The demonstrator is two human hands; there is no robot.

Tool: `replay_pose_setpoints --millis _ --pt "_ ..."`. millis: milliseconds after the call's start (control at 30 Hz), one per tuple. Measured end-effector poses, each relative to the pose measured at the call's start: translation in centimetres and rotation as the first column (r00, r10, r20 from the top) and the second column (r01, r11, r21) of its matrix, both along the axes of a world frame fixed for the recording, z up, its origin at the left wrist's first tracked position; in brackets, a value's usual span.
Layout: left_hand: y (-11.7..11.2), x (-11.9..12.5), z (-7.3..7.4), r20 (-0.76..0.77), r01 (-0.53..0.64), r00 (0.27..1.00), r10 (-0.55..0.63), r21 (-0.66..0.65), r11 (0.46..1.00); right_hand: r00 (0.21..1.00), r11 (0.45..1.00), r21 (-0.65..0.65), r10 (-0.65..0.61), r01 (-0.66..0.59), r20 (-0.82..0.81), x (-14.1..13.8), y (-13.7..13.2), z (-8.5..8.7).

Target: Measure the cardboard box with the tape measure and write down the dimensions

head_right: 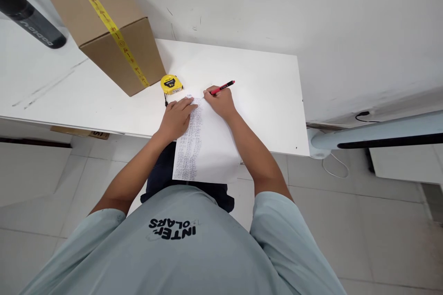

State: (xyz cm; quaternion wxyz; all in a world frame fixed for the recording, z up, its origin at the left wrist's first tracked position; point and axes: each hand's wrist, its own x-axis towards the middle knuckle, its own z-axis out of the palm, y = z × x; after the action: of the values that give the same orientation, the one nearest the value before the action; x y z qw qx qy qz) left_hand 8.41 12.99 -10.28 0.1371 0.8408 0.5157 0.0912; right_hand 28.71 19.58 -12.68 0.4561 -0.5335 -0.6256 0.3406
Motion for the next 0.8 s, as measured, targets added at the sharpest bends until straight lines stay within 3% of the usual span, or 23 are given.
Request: replay_pose_setpoints --millis 800 --pt "0.0 -0.2 0.0 0.002 0.008 1.000 -0.008 0.019 1.000 0.999 0.998 -0.063 -0.025 0.026 0.027 -0.3 -0.1 1.0"
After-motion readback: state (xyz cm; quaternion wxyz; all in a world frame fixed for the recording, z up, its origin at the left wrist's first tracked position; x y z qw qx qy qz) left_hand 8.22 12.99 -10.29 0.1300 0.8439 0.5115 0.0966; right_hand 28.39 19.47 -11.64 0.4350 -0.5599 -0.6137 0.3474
